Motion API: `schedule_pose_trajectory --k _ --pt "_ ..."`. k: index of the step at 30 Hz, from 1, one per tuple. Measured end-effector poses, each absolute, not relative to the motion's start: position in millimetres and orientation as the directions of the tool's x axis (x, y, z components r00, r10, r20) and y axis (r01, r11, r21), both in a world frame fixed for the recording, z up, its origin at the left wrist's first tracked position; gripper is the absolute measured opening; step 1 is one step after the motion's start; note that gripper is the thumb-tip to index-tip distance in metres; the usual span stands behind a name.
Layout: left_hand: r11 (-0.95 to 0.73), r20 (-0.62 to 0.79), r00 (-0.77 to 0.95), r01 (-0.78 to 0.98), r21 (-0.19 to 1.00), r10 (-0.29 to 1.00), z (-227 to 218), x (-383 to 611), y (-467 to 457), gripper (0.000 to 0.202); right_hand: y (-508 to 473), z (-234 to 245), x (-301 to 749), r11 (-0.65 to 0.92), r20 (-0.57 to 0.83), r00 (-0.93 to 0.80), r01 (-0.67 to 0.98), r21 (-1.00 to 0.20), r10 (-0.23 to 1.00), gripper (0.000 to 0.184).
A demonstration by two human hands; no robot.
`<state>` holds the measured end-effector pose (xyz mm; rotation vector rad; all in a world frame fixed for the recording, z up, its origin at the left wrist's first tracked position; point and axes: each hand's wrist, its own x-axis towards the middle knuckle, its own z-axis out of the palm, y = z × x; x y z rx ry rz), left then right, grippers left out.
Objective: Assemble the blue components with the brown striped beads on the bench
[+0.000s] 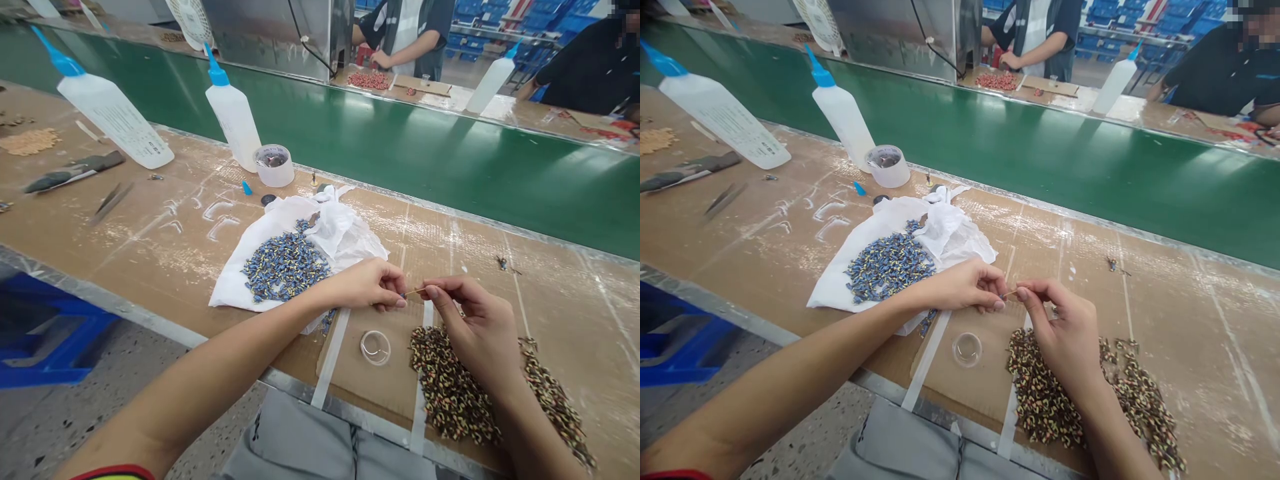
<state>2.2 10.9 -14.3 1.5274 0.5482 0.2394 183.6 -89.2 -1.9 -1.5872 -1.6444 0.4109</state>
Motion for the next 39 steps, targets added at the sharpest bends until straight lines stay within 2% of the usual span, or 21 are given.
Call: schedule_pose_trajectory --k 29,37,39 --pt "0.008 -0.137 0.876 0.151 0.989 0.462 -17.9 0.3 11.3 0.008 -90.2 -0.4 180.1 0.276 0.405 0.001 0.730 -0.625 0.914 0.005" --pt "0.012 -0.146 0.876 0.159 0.987 0.459 -16.4 -0.4 11.7 0.008 -91.1 -0.4 180.6 0.263 0.387 0.007 0.722 -0.640 0.922 0.006" --pt "0.026 -0.161 0.878 0.167 0.986 0.450 -15.6 -0.3 12.0 0.008 -91.9 -1.1 181.3 0.229 0.353 0.036 0.700 -0.677 0.935 0.006"
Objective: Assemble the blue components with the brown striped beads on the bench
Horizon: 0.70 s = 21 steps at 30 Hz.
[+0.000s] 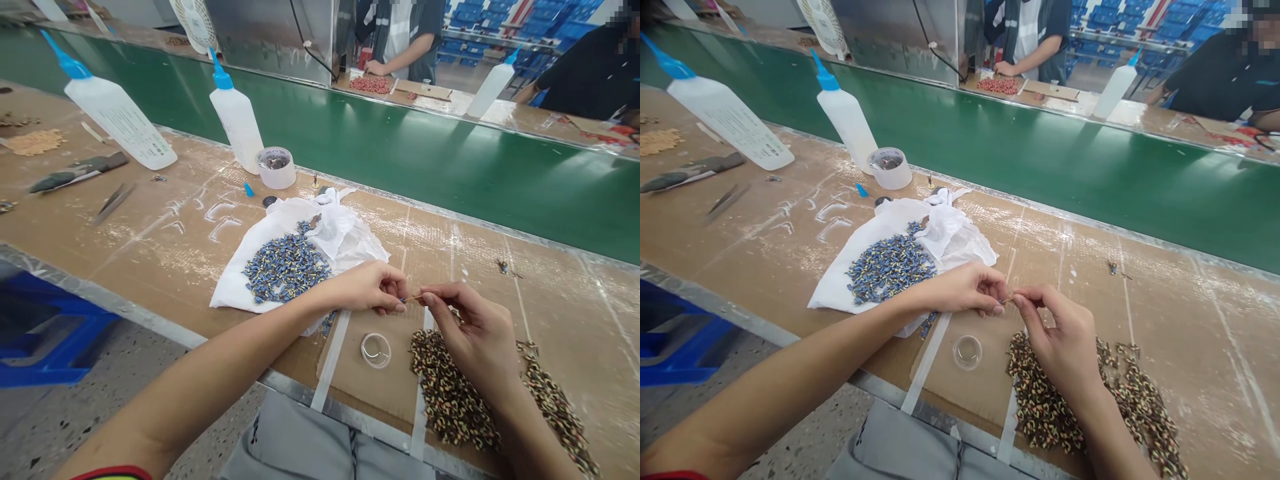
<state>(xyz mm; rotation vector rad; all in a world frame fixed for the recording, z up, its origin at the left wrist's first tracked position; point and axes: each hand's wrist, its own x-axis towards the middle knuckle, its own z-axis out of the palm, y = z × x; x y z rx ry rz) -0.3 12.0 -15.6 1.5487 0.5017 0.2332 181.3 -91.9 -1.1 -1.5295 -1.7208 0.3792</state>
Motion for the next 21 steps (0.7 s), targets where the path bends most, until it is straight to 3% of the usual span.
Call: schedule_pose_trajectory --k 5,7,10,14,21 --pt "0.008 -0.151 0.877 0.166 0.986 0.457 -13.6 0.7 12.0 0.007 -97.0 1.1 186.8 0.125 0.259 0.238 0.464 -0.877 0.936 0.008" --pt "-0.001 -0.161 0.874 0.181 0.983 0.459 -12.7 1.0 11.9 0.007 -99.2 5.0 188.0 0.155 0.253 0.226 0.378 -0.913 0.941 0.006" --pt "-0.019 -0.163 0.873 0.193 0.981 0.459 -11.8 1.1 11.8 0.006 -100.1 11.2 184.6 0.237 0.240 -0.035 0.335 -0.912 0.970 0.003" --pt "-0.035 -0.116 0.888 0.147 0.989 0.446 -12.7 -0.2 12.2 0.003 -97.4 12.4 171.4 0.344 0.185 -0.389 0.391 -0.854 0.902 0.010" --pt "-0.044 -0.096 0.897 0.127 0.991 0.431 -14.4 -0.8 12.9 0.002 -97.0 12.7 165.1 0.347 0.099 -0.460 0.493 -0.798 0.882 0.016"
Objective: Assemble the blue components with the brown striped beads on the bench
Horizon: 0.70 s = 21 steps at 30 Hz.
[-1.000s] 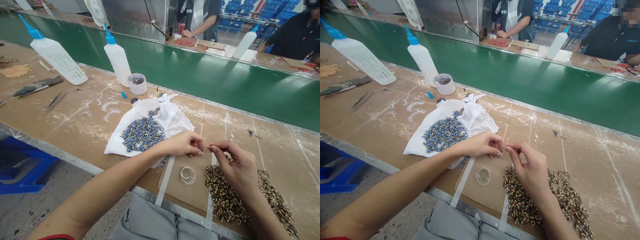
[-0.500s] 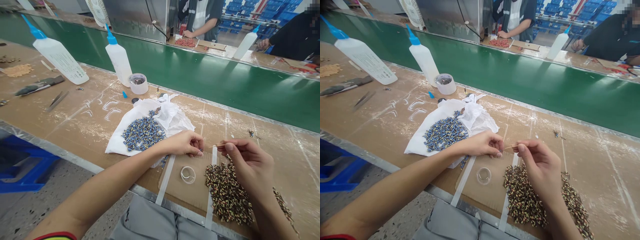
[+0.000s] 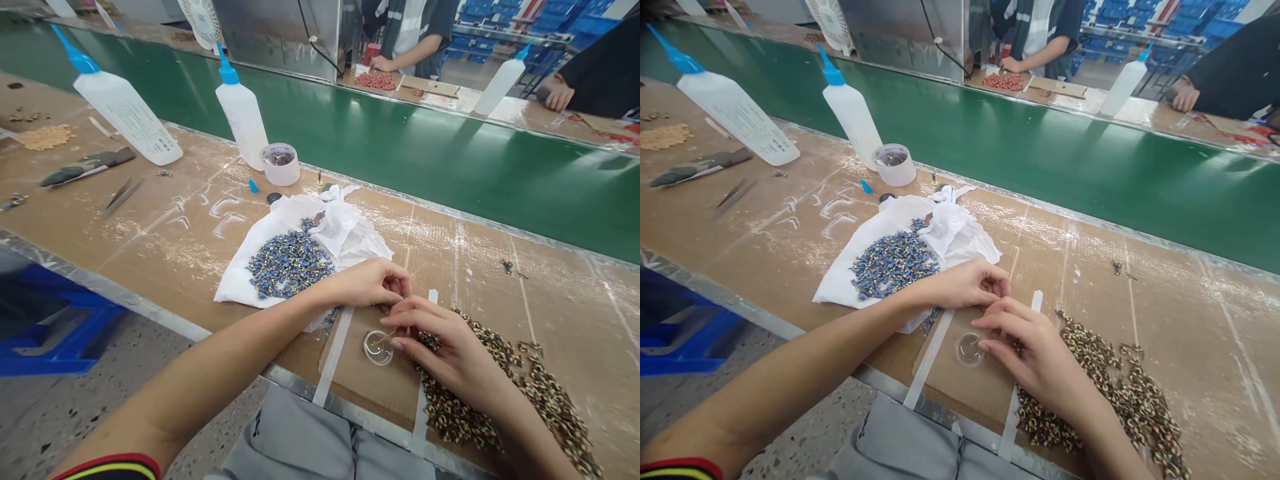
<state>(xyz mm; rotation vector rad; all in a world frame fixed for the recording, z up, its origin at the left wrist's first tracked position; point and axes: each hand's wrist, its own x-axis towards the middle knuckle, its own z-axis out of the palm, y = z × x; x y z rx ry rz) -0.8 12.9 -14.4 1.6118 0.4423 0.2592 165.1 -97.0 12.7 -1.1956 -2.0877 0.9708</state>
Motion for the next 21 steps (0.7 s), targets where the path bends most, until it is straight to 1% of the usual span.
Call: schedule_pose_trajectory --k 1,3,5,6,7,8,9,11,12,13,15,18,21 --pt "-0.031 -0.103 0.896 0.130 0.991 0.432 -14.5 -0.6 13.1 0.003 -97.0 14.5 171.3 0.323 0.108 -0.403 0.516 -0.793 0.909 0.019" --pt "0.000 -0.122 0.886 0.137 0.991 0.448 -15.1 -0.2 13.4 0.007 -96.1 17.6 191.6 0.238 0.166 -0.175 0.578 -0.781 0.970 0.024" --pt "0.013 -0.132 0.871 0.143 0.990 0.473 -16.1 0.2 13.8 0.009 -94.1 18.3 220.1 0.108 0.220 0.094 0.649 -0.753 0.971 0.023" --pt "0.014 -0.132 0.866 0.143 0.990 0.483 -16.7 0.3 14.1 0.009 -93.0 17.3 235.3 0.036 0.204 0.161 0.693 -0.720 0.966 0.024" --pt "0.015 -0.130 0.862 0.141 0.990 0.489 -17.1 0.5 14.2 0.010 -91.7 15.4 249.8 -0.016 0.176 0.176 0.748 -0.664 0.969 0.025" --pt "0.017 -0.128 0.860 0.137 0.990 0.493 -17.5 0.6 14.4 0.011 -90.5 12.7 262.3 -0.044 0.109 0.139 0.788 -0.614 0.984 0.027" --pt "0.020 -0.125 0.860 0.132 0.991 0.496 -17.7 0.8 14.4 0.011 -89.3 9.3 272.1 -0.054 0.014 0.076 0.814 -0.578 0.997 0.027" --pt "0.018 -0.118 0.860 0.125 0.992 0.497 -17.9 1.1 14.5 0.012 -86.8 1.7 281.5 -0.046 -0.157 -0.053 0.821 -0.569 0.986 0.027" --pt "0.010 -0.114 0.860 0.126 0.992 0.498 -17.8 1.2 14.4 0.012 -85.6 -1.9 281.2 -0.040 -0.204 -0.099 0.810 -0.585 0.974 0.026" --pt "0.001 -0.110 0.860 0.127 0.992 0.498 -17.6 1.4 14.4 0.011 -84.2 -4.9 278.3 -0.035 -0.221 -0.123 0.801 -0.598 0.968 0.024" --pt "-0.010 -0.110 0.860 0.133 0.991 0.498 -17.1 1.6 14.1 0.010 -81.5 -9.1 267.9 -0.013 -0.188 -0.121 0.808 -0.589 0.975 0.021" --pt "0.006 -0.124 0.857 0.139 0.990 0.500 -16.6 1.7 13.4 0.011 -78.2 -11.4 251.5 0.026 -0.101 -0.088 0.865 -0.501 0.991 0.016" --pt "0.034 -0.142 0.850 0.145 0.989 0.507 -16.6 1.5 12.6 0.012 -76.3 -12.5 241.0 0.051 -0.046 -0.082 0.885 -0.463 0.996 0.013"
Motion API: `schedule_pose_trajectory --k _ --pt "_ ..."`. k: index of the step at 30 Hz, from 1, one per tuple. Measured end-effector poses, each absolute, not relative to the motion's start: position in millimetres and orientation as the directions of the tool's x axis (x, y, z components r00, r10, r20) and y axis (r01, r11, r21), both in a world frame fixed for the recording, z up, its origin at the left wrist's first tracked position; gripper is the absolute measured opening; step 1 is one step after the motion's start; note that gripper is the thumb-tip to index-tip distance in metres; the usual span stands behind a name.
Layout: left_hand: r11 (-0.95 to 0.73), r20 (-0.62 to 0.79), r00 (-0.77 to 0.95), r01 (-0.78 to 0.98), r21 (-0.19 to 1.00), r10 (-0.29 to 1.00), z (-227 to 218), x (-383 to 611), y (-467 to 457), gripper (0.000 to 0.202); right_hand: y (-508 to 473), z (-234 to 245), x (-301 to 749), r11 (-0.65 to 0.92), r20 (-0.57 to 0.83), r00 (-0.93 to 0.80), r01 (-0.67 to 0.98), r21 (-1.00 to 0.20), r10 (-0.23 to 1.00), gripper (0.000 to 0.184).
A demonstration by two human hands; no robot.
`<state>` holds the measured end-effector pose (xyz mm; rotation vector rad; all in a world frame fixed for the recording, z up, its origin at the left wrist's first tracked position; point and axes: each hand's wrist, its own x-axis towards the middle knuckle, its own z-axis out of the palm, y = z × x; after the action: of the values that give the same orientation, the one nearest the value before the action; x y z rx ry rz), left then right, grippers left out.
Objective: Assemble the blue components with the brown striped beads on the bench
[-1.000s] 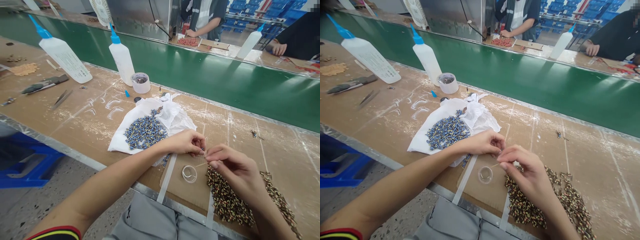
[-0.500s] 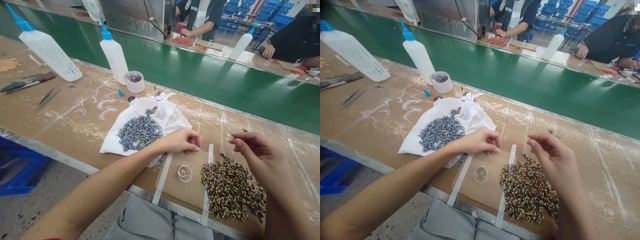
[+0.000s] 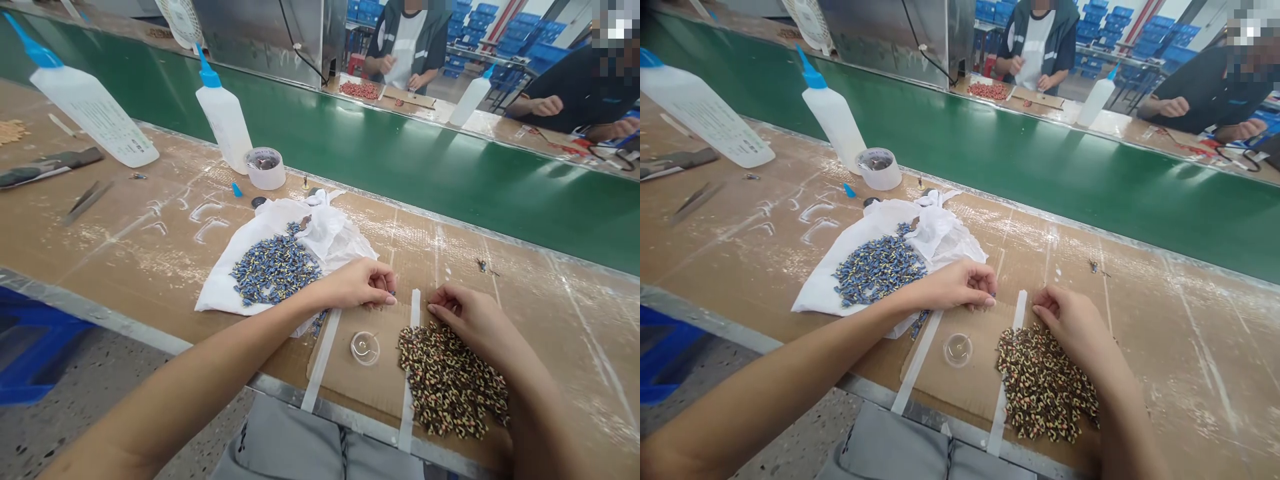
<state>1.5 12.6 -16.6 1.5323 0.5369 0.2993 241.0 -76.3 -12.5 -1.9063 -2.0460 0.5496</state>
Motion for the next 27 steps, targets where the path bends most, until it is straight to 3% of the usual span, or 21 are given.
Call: schedule_pose_trajectory --k 7,10,13,16,24,27 --pt "0.024 -0.142 0.836 0.153 0.988 0.530 -17.7 1.1 13.6 0.012 -73.8 -12.4 222.6 0.102 0.102 -0.060 0.873 -0.478 0.993 0.020" --pt "0.036 -0.146 0.829 0.151 0.988 0.540 -18.1 1.3 14.6 0.014 -73.9 -7.3 222.6 0.031 0.087 0.033 0.766 -0.642 0.996 0.022" --pt "0.061 -0.151 0.823 0.141 0.988 0.547 -17.7 2.2 14.5 0.015 -74.7 -1.6 226.7 -0.058 0.007 0.115 0.553 -0.831 0.993 0.025" --pt "0.056 -0.124 0.814 0.112 0.992 0.568 -15.2 3.7 12.8 0.013 -75.3 1.3 228.6 -0.096 -0.036 0.163 0.383 -0.919 0.986 0.029" --pt "-0.179 0.015 0.732 0.146 0.973 0.681 -6.9 8.2 3.4 0.009 -76.0 -2.4 215.5 -0.129 -0.097 0.129 0.264 -0.956 0.987 0.032" --pt "-0.240 0.051 0.722 0.162 0.957 0.690 -8.6 9.7 0.0 0.009 -75.6 -4.3 209.5 -0.122 -0.100 0.145 0.151 -0.981 0.984 0.029"
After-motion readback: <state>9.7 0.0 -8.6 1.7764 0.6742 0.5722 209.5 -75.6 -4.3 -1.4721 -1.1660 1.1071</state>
